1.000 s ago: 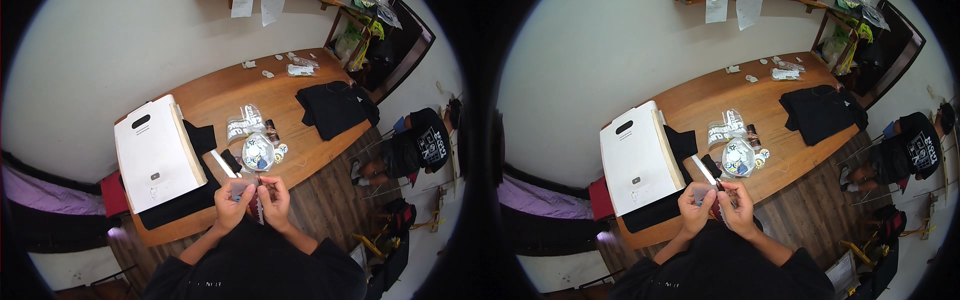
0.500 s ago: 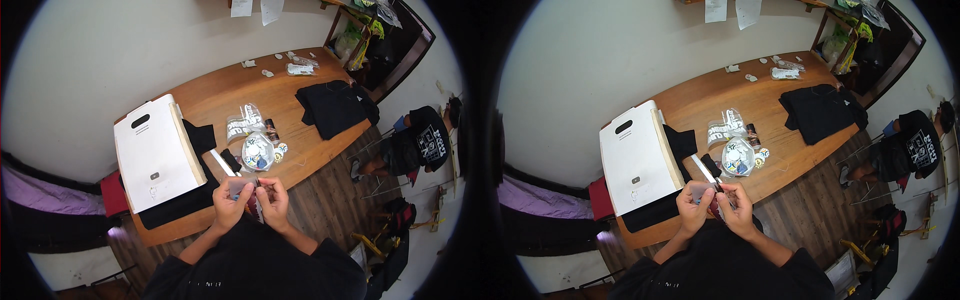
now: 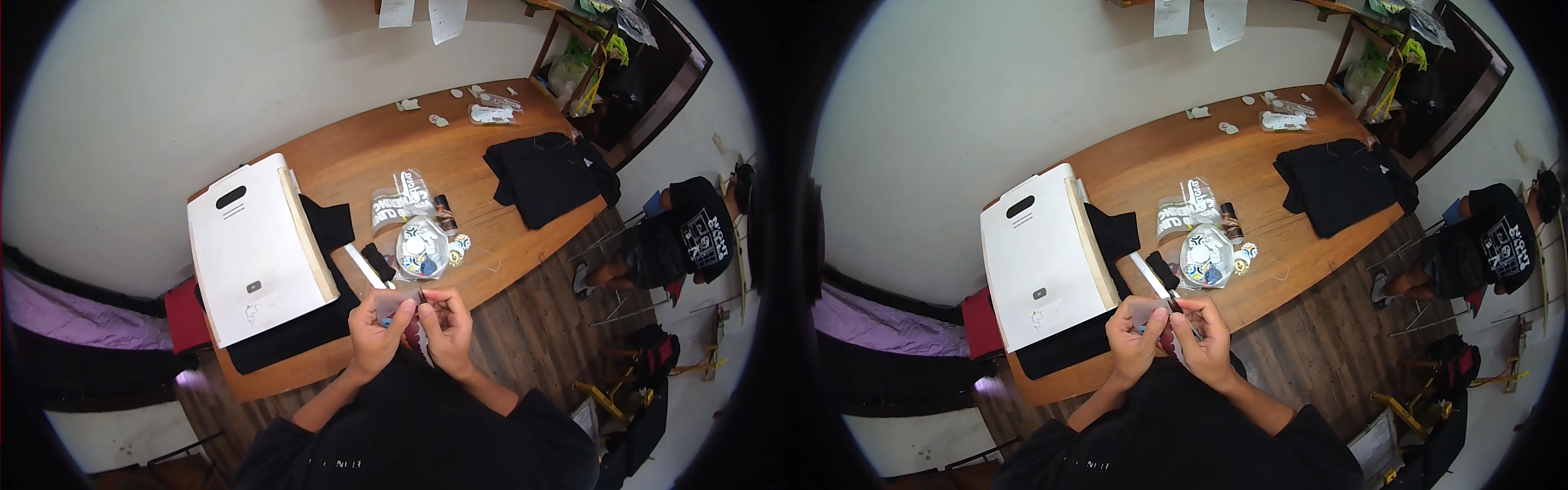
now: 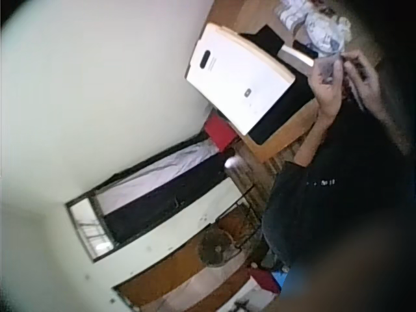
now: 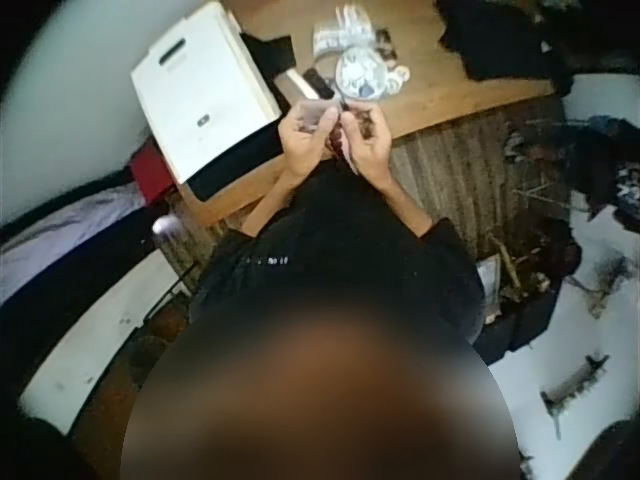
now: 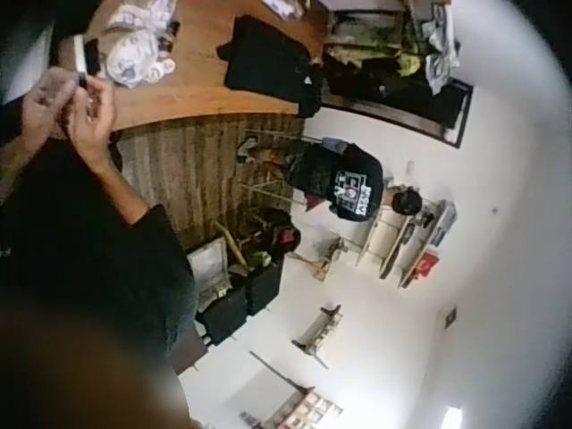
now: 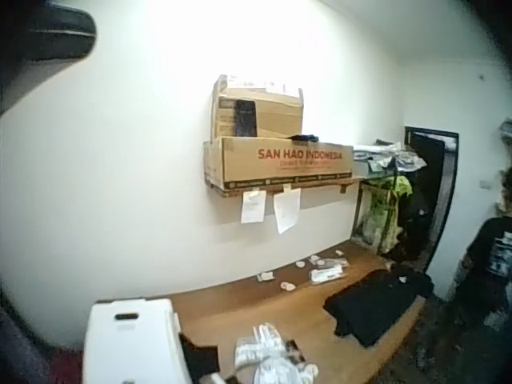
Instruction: Trimming printed heat transfer decals with a pair of scissors at a workbench.
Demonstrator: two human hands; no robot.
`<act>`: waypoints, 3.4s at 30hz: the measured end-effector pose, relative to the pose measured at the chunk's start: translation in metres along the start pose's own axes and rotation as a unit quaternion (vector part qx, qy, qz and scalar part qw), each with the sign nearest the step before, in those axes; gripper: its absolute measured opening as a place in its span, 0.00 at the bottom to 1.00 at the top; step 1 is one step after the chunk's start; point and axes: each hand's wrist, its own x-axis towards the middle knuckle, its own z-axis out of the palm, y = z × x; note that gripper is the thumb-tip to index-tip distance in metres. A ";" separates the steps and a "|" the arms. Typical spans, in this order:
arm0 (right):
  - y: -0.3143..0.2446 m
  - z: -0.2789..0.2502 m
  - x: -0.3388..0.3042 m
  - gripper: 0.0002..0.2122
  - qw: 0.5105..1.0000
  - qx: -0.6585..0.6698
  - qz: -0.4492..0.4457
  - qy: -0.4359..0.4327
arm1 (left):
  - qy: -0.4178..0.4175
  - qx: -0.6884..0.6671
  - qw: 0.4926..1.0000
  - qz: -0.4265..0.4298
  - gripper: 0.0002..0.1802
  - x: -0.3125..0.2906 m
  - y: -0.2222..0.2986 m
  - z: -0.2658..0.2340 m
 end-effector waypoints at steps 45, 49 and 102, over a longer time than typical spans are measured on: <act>0.006 -0.026 0.026 0.04 0.994 -0.058 0.024 -0.092 | -0.107 0.070 0.992 0.010 0.20 0.026 -0.008 -0.020; 0.016 -0.022 0.034 0.03 0.999 -0.022 0.028 -0.027 | 0.077 0.291 0.930 0.212 0.31 0.029 -0.012 -0.022; 0.009 -0.010 0.003 0.09 0.993 -0.009 -0.015 -0.120 | 0.127 -0.073 0.987 0.066 0.05 -0.002 -0.009 0.011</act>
